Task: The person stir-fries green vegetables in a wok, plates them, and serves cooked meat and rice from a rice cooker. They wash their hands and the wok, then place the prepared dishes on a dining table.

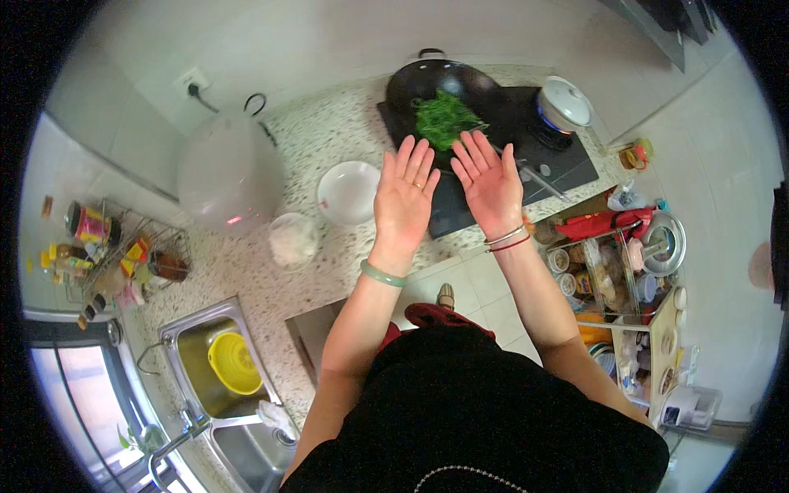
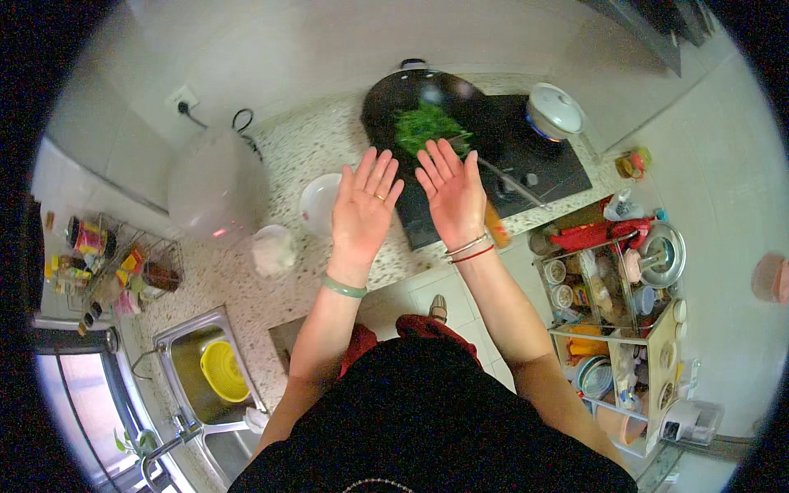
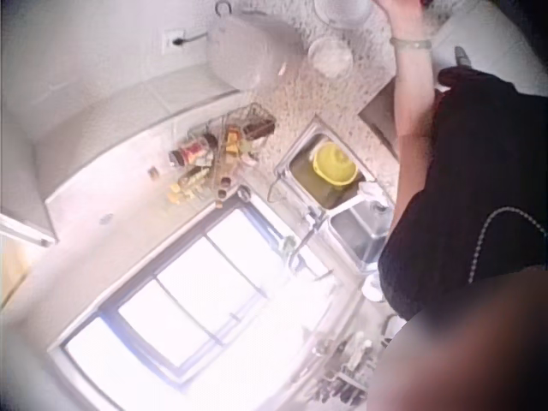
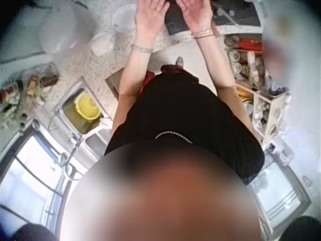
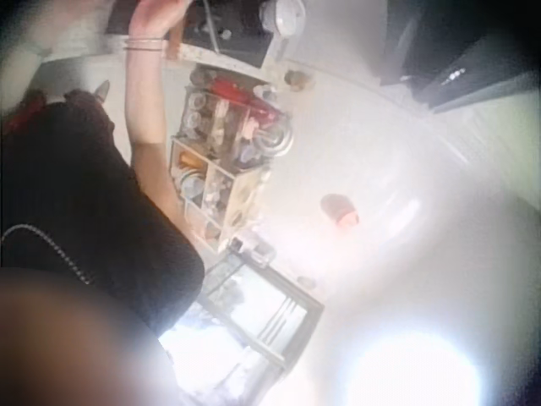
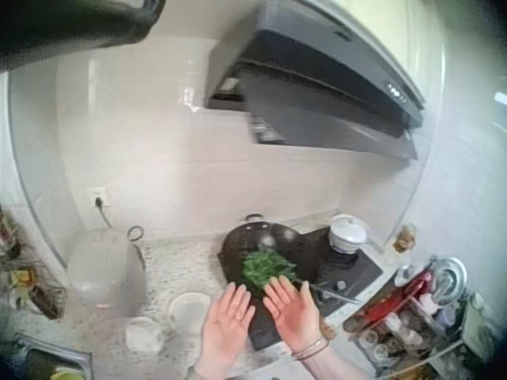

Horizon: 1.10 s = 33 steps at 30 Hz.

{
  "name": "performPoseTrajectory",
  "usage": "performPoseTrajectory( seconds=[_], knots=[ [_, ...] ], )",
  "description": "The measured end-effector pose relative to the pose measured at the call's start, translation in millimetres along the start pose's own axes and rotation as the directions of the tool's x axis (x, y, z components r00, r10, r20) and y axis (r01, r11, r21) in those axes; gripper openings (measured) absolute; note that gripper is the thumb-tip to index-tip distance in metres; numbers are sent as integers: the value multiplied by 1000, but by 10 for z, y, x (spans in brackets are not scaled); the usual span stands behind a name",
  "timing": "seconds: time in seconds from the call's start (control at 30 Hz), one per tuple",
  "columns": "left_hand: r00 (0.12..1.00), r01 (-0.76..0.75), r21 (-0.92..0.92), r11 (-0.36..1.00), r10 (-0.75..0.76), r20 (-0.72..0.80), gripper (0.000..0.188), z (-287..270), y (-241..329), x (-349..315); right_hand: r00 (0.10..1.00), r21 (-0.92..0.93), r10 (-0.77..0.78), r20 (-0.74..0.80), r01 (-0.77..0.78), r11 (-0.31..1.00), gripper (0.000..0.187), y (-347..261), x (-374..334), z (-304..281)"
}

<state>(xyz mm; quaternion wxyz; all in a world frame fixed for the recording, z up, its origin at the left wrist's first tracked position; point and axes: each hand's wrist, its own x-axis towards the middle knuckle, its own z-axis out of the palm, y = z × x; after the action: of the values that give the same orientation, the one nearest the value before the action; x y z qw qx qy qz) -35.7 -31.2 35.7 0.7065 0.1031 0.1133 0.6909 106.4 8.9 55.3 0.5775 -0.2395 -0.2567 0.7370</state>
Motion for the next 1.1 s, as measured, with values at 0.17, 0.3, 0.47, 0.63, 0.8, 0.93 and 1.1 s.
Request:
performPoseTrajectory(
  seconds=[0.17, 0.3, 0.47, 0.63, 0.8, 0.93, 1.1],
  knots=[
    [996, 65, 53, 996, -62, -56, 58, 213, -879, 391, 995, -469, -48, -91, 0, 883, 53, -880, 173, -800],
    [995, 15, 44, 999, -10, -100, 59, 145, -1319, 607, 991, -825, -75, -113, -52, 563, 45, -1283, 412, -1352],
    [986, -29, 50, 998, 36, -161, 59, 118, -1579, 739, 985, -959, 4, 172, 169, -227, 48, -1386, 500, -1849],
    [970, -100, 48, 994, 108, -220, 58, 39, -1620, 722, 981, -785, 141, 132, 190, -590, 38, -1414, 358, -1677],
    [865, -169, 127, 977, 209, -456, 51, 2, -1576, 547, 940, -759, 72, 333, 312, -572, 25, -1702, 366, -1435],
    [819, -111, 118, 987, 158, -551, 47, 56, -1597, 436, 945, -755, 33, 324, 279, -594, 22, -1851, 693, -1265],
    [811, -29, 134, 991, 101, -576, 47, 95, -1652, 374, 977, -910, 210, 30, 113, -399, 29, -1359, 1305, -1412]
  ],
)
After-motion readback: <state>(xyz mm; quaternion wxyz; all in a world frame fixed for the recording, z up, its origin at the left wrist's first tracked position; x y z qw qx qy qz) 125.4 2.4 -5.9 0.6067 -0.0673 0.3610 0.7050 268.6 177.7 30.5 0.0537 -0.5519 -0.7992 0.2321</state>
